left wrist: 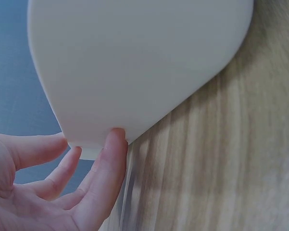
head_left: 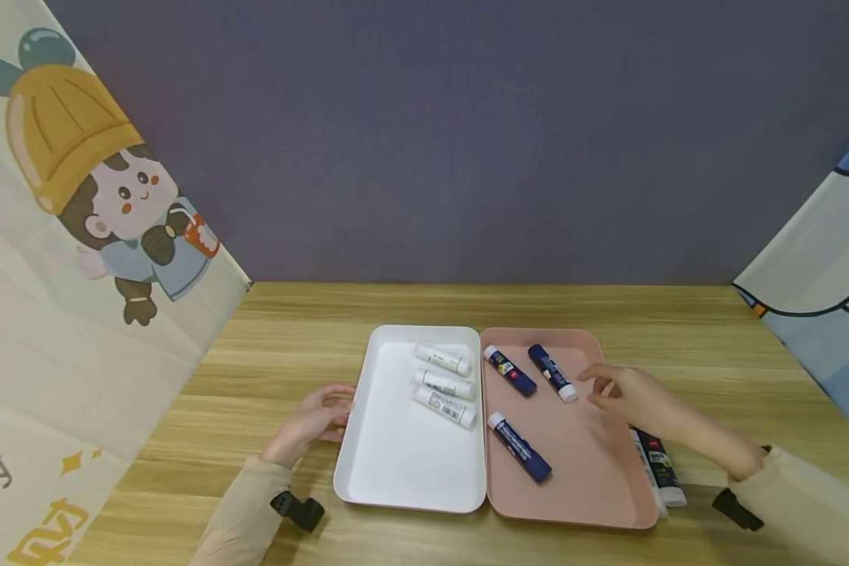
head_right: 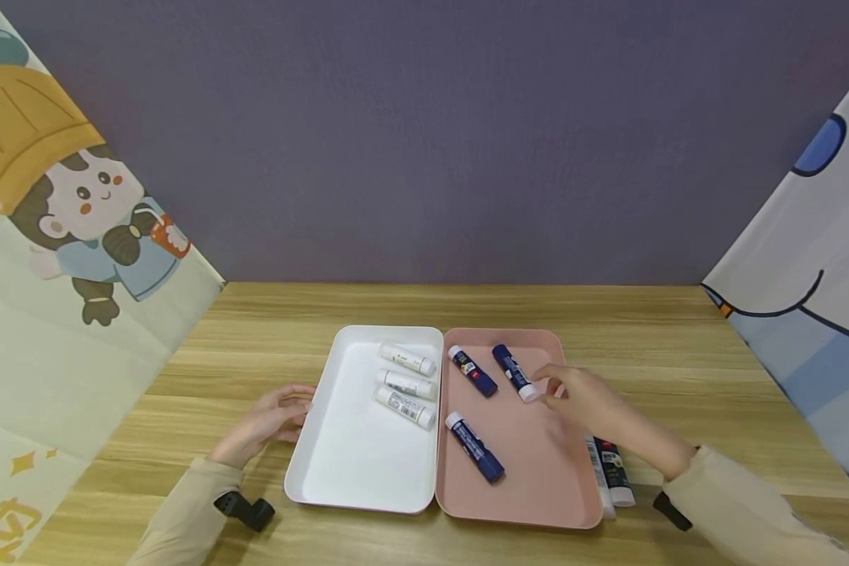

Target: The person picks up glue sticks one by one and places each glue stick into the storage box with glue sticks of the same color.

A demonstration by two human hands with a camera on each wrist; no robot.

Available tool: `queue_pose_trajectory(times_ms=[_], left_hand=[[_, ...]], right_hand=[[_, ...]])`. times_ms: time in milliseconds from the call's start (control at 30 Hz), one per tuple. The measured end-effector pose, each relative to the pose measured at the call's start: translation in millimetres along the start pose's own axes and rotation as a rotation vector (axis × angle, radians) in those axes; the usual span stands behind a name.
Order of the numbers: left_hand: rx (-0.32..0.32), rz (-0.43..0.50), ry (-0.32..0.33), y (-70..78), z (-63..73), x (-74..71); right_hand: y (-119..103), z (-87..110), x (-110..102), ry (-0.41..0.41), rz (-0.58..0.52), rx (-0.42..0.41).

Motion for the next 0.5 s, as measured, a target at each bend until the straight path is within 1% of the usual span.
queue_pose_trajectory(times_ms=[133,267,400,500], left_hand=[[0.005,-0.001,-0.01,-0.7,-0.2,-0.5],[-0.001,-0.002,-0.002,-0.6,0.1,-0.8],[-0.005,-0.008,0.002,0.0,0.9,-0.6],[-0.005,-0.011,0.0,0.4,1.2,-0.3]], right_hand=[[7.4,5.4,-2.2,0.005,0.01,0.014],[15.0,11.8,-3.6,0.004,-0.011,0.027],[21.0,19.3,-2.8,0.013,-0.02,0.017],[26.5,24.3,-2.1,0.033,-0.012,0.045]])
Point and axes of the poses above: each hand's wrist, its own z-axis away from the middle knuckle, its own x-axis out of the palm, y = z × x, the point moved 3 cm from there along -z, towards the middle knuckle, and after that the axes turned 14 degrees about -y, right-handed, at the moved point
